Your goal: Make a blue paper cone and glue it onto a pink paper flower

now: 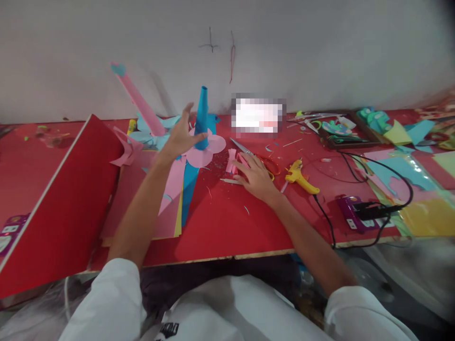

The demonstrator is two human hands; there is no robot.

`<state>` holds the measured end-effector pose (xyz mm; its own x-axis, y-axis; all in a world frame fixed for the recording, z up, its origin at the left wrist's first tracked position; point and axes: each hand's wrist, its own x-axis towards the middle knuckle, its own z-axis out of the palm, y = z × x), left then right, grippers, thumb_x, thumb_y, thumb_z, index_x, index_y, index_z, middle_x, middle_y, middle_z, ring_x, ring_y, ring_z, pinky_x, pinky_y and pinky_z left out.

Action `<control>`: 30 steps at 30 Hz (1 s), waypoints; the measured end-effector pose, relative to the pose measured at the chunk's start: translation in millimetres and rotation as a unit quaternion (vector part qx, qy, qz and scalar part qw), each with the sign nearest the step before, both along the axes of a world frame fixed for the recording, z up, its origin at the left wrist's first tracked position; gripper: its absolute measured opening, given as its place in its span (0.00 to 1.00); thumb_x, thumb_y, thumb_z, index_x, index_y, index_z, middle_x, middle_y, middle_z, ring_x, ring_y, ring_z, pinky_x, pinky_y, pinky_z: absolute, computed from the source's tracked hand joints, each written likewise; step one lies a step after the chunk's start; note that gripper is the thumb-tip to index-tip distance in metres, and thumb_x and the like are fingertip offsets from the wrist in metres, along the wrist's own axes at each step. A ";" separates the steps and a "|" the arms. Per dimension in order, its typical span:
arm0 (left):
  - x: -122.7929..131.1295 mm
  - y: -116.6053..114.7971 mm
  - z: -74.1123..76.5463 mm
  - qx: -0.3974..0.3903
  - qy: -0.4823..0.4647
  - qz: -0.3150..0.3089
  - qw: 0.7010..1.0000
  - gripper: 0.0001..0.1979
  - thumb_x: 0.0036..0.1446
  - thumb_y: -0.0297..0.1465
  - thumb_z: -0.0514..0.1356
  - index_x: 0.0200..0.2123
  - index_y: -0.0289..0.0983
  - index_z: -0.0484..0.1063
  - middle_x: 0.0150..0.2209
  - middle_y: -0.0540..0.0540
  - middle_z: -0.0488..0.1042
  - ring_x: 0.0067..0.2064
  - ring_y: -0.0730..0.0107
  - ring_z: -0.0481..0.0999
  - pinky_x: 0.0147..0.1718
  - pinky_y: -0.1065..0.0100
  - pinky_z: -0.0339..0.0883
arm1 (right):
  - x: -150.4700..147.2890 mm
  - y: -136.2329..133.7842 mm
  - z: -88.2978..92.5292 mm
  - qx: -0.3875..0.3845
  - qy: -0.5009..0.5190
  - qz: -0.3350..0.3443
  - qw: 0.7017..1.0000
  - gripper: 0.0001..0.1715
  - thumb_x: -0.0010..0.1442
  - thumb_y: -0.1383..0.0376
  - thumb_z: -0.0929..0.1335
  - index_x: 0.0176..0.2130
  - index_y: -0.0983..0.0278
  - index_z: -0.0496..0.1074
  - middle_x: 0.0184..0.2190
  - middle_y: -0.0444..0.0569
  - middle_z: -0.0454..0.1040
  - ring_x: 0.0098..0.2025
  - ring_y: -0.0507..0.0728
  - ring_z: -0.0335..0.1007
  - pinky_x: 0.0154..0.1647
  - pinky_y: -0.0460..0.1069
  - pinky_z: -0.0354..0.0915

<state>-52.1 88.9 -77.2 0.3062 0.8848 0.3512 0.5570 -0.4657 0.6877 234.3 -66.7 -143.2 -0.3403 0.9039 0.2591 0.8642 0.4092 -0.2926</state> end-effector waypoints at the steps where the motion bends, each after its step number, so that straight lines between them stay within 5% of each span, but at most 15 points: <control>1: 9.0 -2.8 -6.5 -0.006 0.002 0.007 1.000 0.49 0.57 0.41 0.73 0.75 0.44 0.52 0.68 0.38 0.73 0.68 0.53 0.74 0.66 0.52 0.69 | -3.4 -1.5 -0.9 -0.002 -0.010 0.019 1.000 0.33 0.76 0.45 0.60 0.72 0.52 0.67 0.78 0.54 0.57 0.79 0.70 0.50 0.76 0.70 0.54; 5: 21.3 -12.1 -13.7 -0.005 0.023 0.057 0.998 0.39 0.59 0.35 0.68 0.71 0.43 0.62 0.61 0.40 0.79 0.61 0.55 0.79 0.62 0.55 0.74 | -12.5 -5.7 -4.0 -0.008 -0.029 0.051 0.998 0.32 0.76 0.45 0.61 0.69 0.53 0.71 0.79 0.53 0.55 0.81 0.70 0.45 0.78 0.71 0.50; 10: 17.5 -13.9 -2.2 0.051 0.010 0.062 0.997 0.25 0.61 0.36 0.66 0.62 0.42 0.72 0.55 0.42 0.82 0.57 0.56 0.82 0.60 0.56 0.76 | -2.1 0.5 -5.5 -0.013 -0.016 0.029 0.999 0.28 0.77 0.49 0.61 0.63 0.58 0.77 0.73 0.56 0.66 0.76 0.69 0.56 0.76 0.68 0.55; 16: 31.1 -23.9 -0.5 0.068 -0.039 0.132 0.988 0.20 0.67 0.43 0.64 0.57 0.44 0.69 0.49 0.44 0.82 0.54 0.56 0.83 0.52 0.56 0.80 | 19.5 12.4 -7.0 -0.019 0.011 -0.019 1.000 0.21 0.77 0.58 0.62 0.54 0.62 0.80 0.57 0.58 0.79 0.64 0.67 0.69 0.69 0.62 0.64; 25: 39.6 -48.7 31.9 0.133 -0.169 0.164 0.963 0.24 0.73 0.52 0.58 0.59 0.41 0.61 0.49 0.48 0.79 0.54 0.63 0.82 0.46 0.61 0.78 | 18.5 12.2 -9.7 -0.013 0.000 -0.035 0.999 0.20 0.75 0.61 0.63 0.56 0.63 0.79 0.59 0.60 0.77 0.64 0.69 0.67 0.68 0.64 0.65; 30: 49.0 -50.1 12.4 0.080 -0.058 0.194 0.976 0.20 0.71 0.49 0.61 0.54 0.43 0.63 0.44 0.45 0.79 0.48 0.56 0.84 0.46 0.55 0.77 | 18.4 12.3 -7.6 -0.020 0.008 -0.035 0.999 0.20 0.75 0.61 0.63 0.56 0.63 0.79 0.61 0.58 0.77 0.65 0.69 0.66 0.69 0.64 0.65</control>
